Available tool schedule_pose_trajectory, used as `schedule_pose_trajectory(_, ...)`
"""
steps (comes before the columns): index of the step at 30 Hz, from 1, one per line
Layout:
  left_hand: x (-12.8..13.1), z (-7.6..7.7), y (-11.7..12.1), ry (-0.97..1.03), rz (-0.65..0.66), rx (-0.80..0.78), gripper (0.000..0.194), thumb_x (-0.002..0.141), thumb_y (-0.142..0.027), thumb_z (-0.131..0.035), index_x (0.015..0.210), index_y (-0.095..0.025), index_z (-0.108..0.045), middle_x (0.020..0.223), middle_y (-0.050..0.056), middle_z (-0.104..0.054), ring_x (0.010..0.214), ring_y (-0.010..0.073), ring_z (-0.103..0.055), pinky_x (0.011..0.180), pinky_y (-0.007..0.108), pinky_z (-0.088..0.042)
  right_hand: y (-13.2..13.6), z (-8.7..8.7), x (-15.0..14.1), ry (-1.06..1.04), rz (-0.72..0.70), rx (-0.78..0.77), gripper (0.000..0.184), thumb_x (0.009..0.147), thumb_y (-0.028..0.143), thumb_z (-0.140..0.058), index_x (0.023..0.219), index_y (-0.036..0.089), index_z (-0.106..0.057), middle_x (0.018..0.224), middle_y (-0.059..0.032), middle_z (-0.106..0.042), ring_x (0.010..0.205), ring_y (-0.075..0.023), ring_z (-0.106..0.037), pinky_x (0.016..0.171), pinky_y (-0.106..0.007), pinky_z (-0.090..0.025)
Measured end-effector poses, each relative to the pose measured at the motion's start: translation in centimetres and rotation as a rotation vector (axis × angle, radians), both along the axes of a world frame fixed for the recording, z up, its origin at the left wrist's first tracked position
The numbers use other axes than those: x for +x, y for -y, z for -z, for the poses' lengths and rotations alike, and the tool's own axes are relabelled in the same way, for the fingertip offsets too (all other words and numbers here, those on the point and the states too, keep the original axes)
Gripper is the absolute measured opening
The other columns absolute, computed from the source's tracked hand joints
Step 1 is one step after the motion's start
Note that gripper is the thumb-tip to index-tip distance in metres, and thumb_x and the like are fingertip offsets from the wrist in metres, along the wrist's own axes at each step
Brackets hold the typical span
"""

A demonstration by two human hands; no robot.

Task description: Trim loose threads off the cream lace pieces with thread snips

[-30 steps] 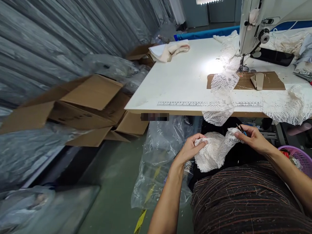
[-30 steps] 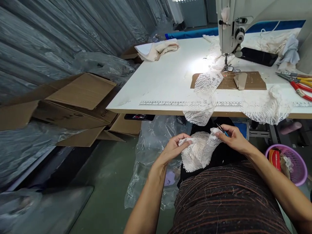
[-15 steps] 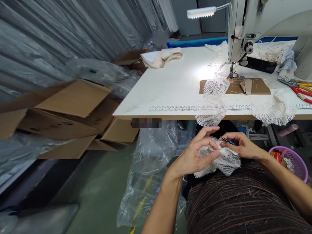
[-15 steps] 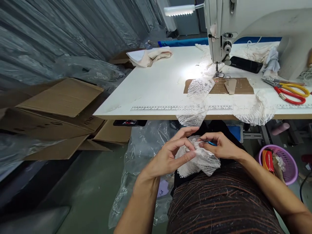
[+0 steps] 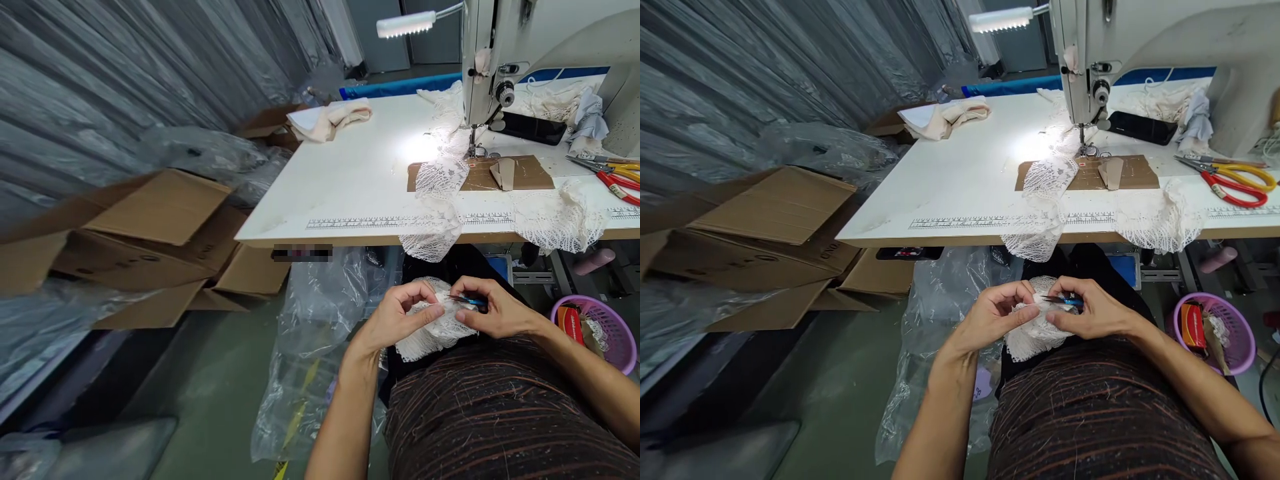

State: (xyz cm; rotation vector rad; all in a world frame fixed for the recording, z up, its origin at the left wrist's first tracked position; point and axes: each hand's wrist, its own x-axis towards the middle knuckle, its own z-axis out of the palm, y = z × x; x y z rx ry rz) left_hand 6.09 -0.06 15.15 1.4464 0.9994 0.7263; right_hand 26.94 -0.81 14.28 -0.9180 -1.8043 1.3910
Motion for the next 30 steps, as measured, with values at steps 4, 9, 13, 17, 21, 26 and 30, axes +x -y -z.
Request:
schedule_pose_trajectory(4, 0.1, 0.0, -0.2, 0.017, -0.035, -0.009, 0.030, 0.068, -0.041, -0.083, 0.070, -0.015, -0.067, 0.069, 0.001, -0.063, 0.064, 0.0120, -0.053, 0.061, 0.024, -0.044, 0.0, 0.6, -0.1, 0.017, 0.084, -0.063, 0.026, 0.084, 0.042, -0.063, 0.078, 0.016, -0.063, 0.070, -0.0005, -0.057, 0.064, -0.0124, -0.047, 0.060, -0.025, -0.041)
schedule_pose_trajectory(9, -0.2, 0.4, 0.2, 0.077, -0.134, 0.030, 0.031, 0.069, -0.045, -0.083, 0.070, -0.016, -0.071, 0.072, 0.004, -0.068, 0.066, 0.0141, -0.058, 0.062, 0.026, -0.047, 0.1, 1.0, 0.0, -0.079, 0.180, -0.032, 0.035, 0.086, 0.049, -0.064, 0.075, 0.016, -0.069, 0.078, -0.0053, -0.068, 0.069, -0.0150, -0.057, 0.064, -0.028, -0.048)
schedule_pose_trajectory(13, -0.2, 0.3, 0.6, 0.136, -0.189, 0.094, 0.029, 0.071, -0.045, -0.082, 0.072, -0.017, -0.073, 0.087, 0.009, -0.074, 0.077, 0.0184, -0.065, 0.069, 0.030, -0.052, 0.7, 0.9, -0.1, -0.088, 0.237, 0.000, 0.031, 0.084, 0.046, -0.066, 0.075, 0.017, -0.070, 0.076, -0.0057, -0.068, 0.068, -0.0159, -0.058, 0.064, -0.029, -0.049)
schedule_pose_trajectory(17, 0.1, 0.0, 0.7, 0.136, -0.212, 0.086, 0.029, 0.070, -0.044, -0.083, 0.071, -0.017, -0.072, 0.084, 0.008, -0.075, 0.077, 0.0189, -0.067, 0.069, 0.031, -0.053, 1.2, 0.8, -0.4, -0.035, 0.298, 0.029, 0.029, 0.083, 0.045, -0.067, 0.073, 0.018, -0.065, 0.067, -0.0024, -0.061, 0.062, -0.0136, -0.050, 0.058, -0.026, -0.045)
schedule_pose_trajectory(21, 0.3, -0.1, 0.6, 0.125, -0.250, 0.062, 0.032, 0.067, -0.043, -0.085, 0.067, -0.016, -0.067, 0.077, 0.005, -0.072, 0.071, 0.0163, -0.066, 0.066, 0.028, -0.053, 1.2, 0.7, -0.6, -0.021, 0.350, 0.011, 0.029, 0.080, 0.045, -0.068, 0.070, 0.019, -0.059, 0.062, 0.0001, -0.054, 0.057, -0.0120, -0.045, 0.052, -0.024, -0.040)
schedule_pose_trajectory(26, 0.4, -0.2, 0.7, 0.123, -0.274, 0.032, 0.036, 0.066, -0.040, -0.085, 0.068, -0.017, -0.058, 0.074, 0.003, -0.072, 0.067, 0.0138, -0.065, 0.062, 0.024, -0.051, 1.0, 0.5, -0.8, -0.046, 0.385, -0.067, 0.037, 0.078, 0.052, -0.068, 0.067, 0.019, -0.056, 0.063, -0.0005, -0.054, 0.059, -0.0126, -0.045, 0.052, -0.024, -0.040)
schedule_pose_trajectory(30, 0.6, -0.2, 0.8, 0.109, -0.305, 0.002, 0.041, 0.065, -0.036, -0.086, 0.081, -0.019, -0.053, 0.073, 0.001, -0.073, 0.063, 0.0129, -0.066, 0.060, 0.022, -0.050, 1.0, 0.5, -0.9, -0.050, 0.421, -0.106, 0.039, 0.076, 0.053, -0.070, 0.066, 0.019, -0.054, 0.065, -0.0003, -0.053, 0.059, -0.0121, -0.044, 0.052, -0.024, -0.038)
